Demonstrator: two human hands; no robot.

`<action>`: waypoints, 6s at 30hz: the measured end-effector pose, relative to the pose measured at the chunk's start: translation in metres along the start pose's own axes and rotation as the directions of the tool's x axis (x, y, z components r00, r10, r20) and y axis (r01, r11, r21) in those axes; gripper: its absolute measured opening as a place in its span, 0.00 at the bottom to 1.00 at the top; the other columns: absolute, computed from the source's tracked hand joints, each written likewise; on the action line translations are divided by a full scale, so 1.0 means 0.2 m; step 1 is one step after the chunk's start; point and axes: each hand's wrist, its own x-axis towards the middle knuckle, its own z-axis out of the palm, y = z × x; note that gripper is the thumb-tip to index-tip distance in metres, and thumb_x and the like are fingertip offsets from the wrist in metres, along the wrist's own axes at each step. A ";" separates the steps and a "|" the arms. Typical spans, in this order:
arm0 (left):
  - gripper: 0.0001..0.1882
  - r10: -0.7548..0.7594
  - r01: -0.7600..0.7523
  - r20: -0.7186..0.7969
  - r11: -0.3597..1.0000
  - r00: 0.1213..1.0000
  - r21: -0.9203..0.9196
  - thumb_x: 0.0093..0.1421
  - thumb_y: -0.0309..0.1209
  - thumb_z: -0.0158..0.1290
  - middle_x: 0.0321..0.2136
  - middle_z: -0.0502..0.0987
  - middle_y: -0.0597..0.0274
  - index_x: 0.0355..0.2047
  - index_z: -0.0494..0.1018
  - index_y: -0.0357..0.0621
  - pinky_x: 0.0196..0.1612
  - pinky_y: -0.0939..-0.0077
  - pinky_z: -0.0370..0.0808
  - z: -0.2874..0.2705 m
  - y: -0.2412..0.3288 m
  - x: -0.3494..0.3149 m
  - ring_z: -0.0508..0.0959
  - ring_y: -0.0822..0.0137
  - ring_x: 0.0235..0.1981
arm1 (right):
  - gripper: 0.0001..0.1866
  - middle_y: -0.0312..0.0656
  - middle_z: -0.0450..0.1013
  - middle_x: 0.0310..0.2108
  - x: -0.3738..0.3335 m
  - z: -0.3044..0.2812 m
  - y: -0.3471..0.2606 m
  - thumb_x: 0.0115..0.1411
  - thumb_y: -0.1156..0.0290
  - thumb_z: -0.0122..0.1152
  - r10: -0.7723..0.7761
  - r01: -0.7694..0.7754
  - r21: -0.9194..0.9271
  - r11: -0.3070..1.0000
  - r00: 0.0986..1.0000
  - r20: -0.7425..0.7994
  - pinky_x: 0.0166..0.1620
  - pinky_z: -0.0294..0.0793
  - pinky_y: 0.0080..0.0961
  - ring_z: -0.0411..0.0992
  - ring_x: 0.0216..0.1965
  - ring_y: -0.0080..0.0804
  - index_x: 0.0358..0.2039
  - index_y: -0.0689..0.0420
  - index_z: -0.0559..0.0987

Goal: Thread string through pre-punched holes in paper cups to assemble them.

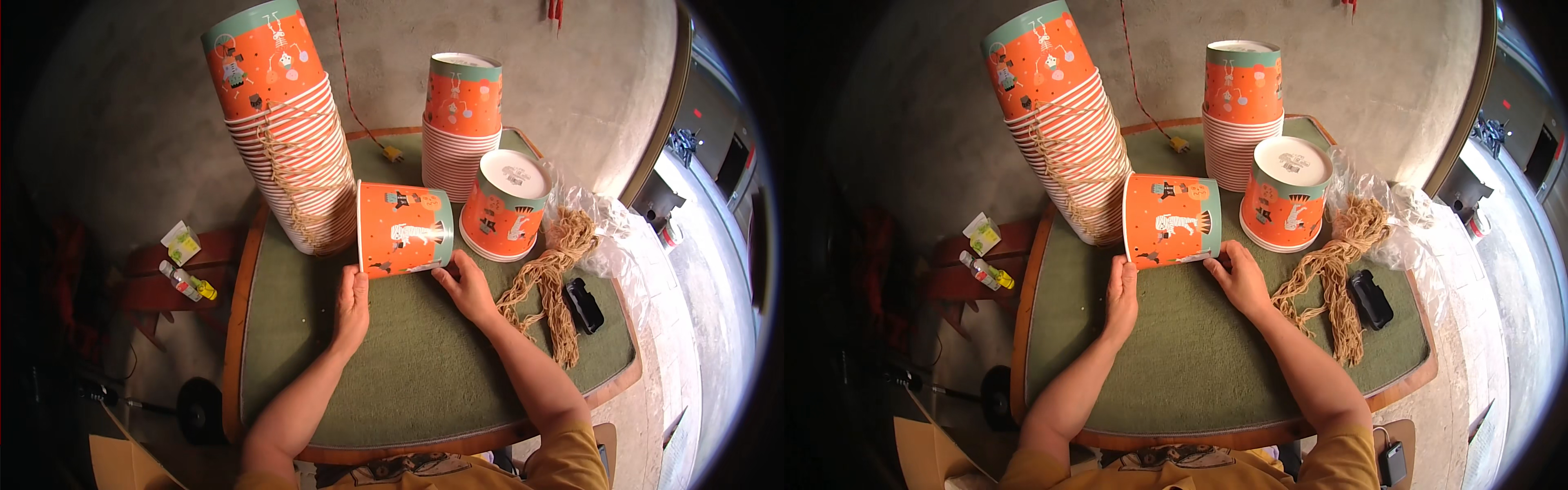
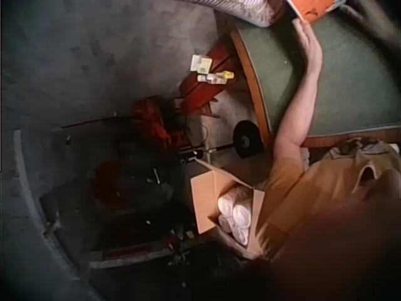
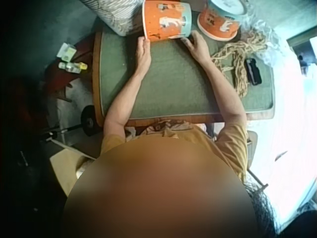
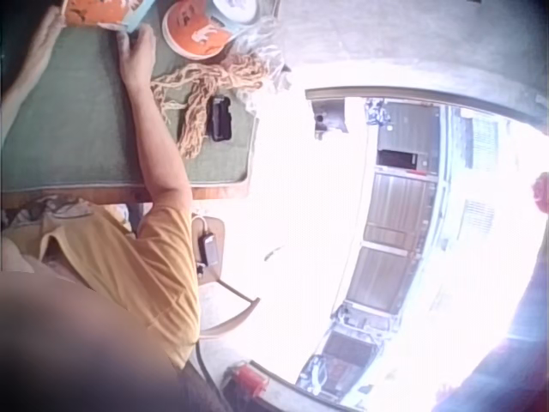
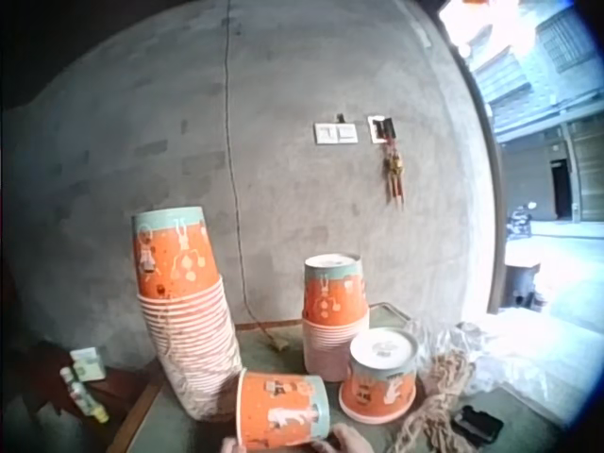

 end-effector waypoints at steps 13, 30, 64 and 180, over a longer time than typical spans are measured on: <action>0.09 0.106 -0.112 0.088 0.992 0.990 0.063 0.71 0.31 0.42 0.32 0.68 0.58 0.44 0.66 0.37 0.40 0.72 0.68 0.03 -0.09 -0.01 0.68 0.66 0.32 | 0.16 0.32 0.64 0.26 -0.01 -0.02 -0.06 0.63 0.61 0.63 0.070 -0.039 0.283 0.958 0.992 -0.101 0.33 0.65 0.19 0.61 0.28 0.18 0.32 0.60 0.70; 0.10 0.052 -0.055 0.080 0.998 0.995 0.038 0.71 0.33 0.42 0.30 0.67 0.58 0.41 0.66 0.37 0.39 0.74 0.68 0.01 -0.02 -0.01 0.67 0.67 0.32 | 0.15 0.41 0.67 0.36 -0.01 0.01 0.02 0.58 0.66 0.67 -0.195 0.185 -0.141 0.973 0.979 -0.064 0.38 0.72 0.26 0.68 0.35 0.28 0.37 0.60 0.71; 0.08 0.045 -0.046 0.088 0.999 0.995 0.010 0.69 0.30 0.46 0.35 0.73 0.56 0.42 0.68 0.37 0.44 0.71 0.70 0.00 -0.07 -0.02 0.72 0.64 0.36 | 0.10 0.32 0.67 0.31 -0.03 -0.03 -0.08 0.60 0.74 0.60 -0.060 0.096 0.324 0.941 0.991 -0.119 0.41 0.68 0.19 0.65 0.33 0.19 0.37 0.60 0.69; 0.14 -0.155 0.186 0.132 0.944 0.979 -0.272 0.70 0.35 0.44 0.48 0.72 0.65 0.51 0.67 0.41 0.56 0.73 0.62 -0.01 -0.01 -0.01 0.68 0.72 0.50 | 0.05 0.39 0.71 0.34 -0.35 -0.65 -0.08 0.58 0.68 0.59 -0.197 0.252 -0.594 0.764 0.968 0.157 0.41 0.75 0.35 0.72 0.40 0.39 0.34 0.53 0.78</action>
